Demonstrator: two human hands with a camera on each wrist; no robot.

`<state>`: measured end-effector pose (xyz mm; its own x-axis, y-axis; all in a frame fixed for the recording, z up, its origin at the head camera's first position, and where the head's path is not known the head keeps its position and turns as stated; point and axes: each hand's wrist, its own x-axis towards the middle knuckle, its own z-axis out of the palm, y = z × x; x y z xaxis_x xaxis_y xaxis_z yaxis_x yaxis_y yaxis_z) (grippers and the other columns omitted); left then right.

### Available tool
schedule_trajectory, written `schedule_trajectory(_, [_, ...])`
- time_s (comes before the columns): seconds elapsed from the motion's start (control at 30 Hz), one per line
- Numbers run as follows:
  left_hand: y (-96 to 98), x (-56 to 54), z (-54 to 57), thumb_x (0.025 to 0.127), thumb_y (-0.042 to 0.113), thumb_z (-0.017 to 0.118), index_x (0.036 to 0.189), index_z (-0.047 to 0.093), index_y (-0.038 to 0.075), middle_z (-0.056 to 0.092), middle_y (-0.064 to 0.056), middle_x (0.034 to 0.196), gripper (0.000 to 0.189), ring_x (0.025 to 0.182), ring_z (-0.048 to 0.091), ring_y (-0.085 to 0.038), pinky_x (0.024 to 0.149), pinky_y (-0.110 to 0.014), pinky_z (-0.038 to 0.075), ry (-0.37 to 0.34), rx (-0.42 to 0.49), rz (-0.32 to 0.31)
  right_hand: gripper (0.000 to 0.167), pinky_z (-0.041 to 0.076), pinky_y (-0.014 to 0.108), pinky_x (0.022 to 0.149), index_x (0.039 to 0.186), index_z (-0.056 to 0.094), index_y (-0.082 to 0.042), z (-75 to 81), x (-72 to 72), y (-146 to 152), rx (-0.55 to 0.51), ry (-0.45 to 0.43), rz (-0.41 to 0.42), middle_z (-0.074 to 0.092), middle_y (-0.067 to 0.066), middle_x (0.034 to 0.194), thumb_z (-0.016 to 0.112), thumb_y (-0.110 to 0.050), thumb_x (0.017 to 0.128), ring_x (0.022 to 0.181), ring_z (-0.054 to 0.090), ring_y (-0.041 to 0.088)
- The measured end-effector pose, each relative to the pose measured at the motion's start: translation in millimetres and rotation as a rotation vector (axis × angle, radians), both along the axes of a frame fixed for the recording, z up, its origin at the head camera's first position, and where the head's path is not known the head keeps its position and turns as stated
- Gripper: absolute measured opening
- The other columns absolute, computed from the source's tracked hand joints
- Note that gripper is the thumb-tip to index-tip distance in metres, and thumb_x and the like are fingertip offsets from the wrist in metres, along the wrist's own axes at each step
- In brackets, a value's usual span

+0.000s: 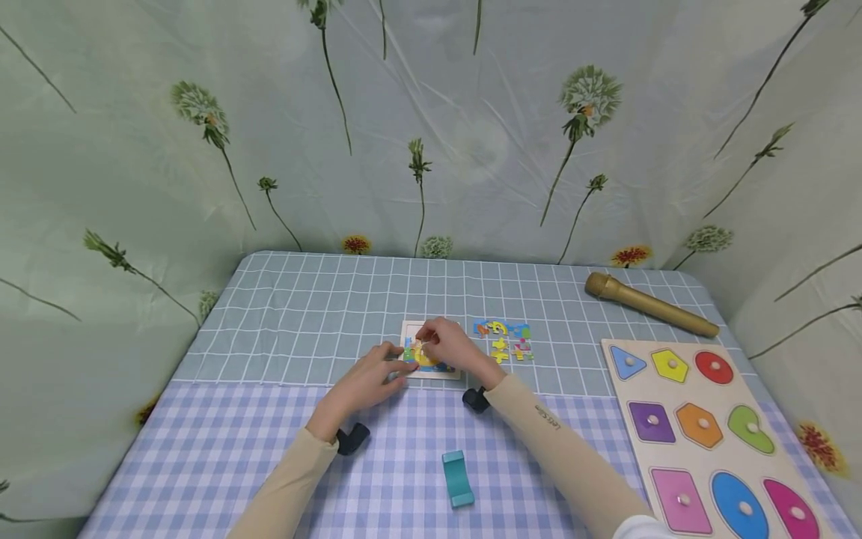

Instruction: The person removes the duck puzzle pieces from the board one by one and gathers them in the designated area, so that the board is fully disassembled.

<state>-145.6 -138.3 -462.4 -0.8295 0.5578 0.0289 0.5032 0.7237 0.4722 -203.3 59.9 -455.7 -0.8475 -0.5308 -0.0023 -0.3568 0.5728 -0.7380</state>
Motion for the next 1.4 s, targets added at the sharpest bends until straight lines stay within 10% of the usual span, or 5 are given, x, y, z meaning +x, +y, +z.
schedule_trajectory(0.3, [-1.5, 0.3, 0.3, 0.093, 0.017, 0.063, 0.121, 0.068, 0.01, 0.051, -0.02, 0.126, 0.029, 0.114, 0.049, -0.036, 0.093, -0.049, 0.041, 0.023, -0.021, -0.025, 0.008, 0.045, 0.025, 0.063, 0.088, 0.063, -0.005, -0.9, -5.4, -6.4, 0.015, 0.055, -0.025, 0.059, 0.0, 0.077, 0.062, 0.002, 0.087, 0.069, 0.052, 0.012])
schedule_trajectory(0.6, [-1.8, 0.6, -0.1, 0.094, 0.019, 0.062, 0.124, 0.066, 0.009, 0.05, -0.02, 0.129, 0.032, 0.116, 0.048, -0.037, 0.095, -0.05, 0.04, -0.009, -0.015, -0.011, 0.008, 0.046, 0.03, 0.064, 0.092, 0.065, -0.005, -2.0, -9.7, 27.2, -0.186, -0.003, -0.045, 0.062, 0.003, 0.079, 0.058, -0.001, 0.09, 0.071, 0.056, 0.016])
schedule_trajectory(0.97, [-3.3, 0.8, -0.2, 0.094, 0.018, 0.062, 0.124, 0.066, 0.009, 0.049, -0.02, 0.129, 0.032, 0.117, 0.047, -0.037, 0.094, -0.052, 0.04, -0.015, 0.004, -0.016, 0.006, 0.043, 0.029, 0.067, 0.09, 0.064, 0.0, 2.8, -10.0, 85.5, -0.087, -0.076, -0.217, 0.061, 0.005, 0.082, 0.061, 0.001, 0.085, 0.073, 0.052, 0.017])
schedule_trajectory(1.4, [-3.3, -0.5, -1.2, 0.094, 0.02, 0.061, 0.124, 0.066, 0.009, 0.049, -0.019, 0.128, 0.032, 0.117, 0.047, -0.037, 0.094, -0.055, 0.039, -0.016, 0.002, -0.015, 0.008, 0.043, 0.029, 0.063, 0.086, 0.061, -0.002, -3.1, -4.1, 92.0, 0.045, 0.007, -0.151, 0.056, 0.003, 0.075, 0.065, 0.004, 0.084, 0.069, 0.05, 0.016])
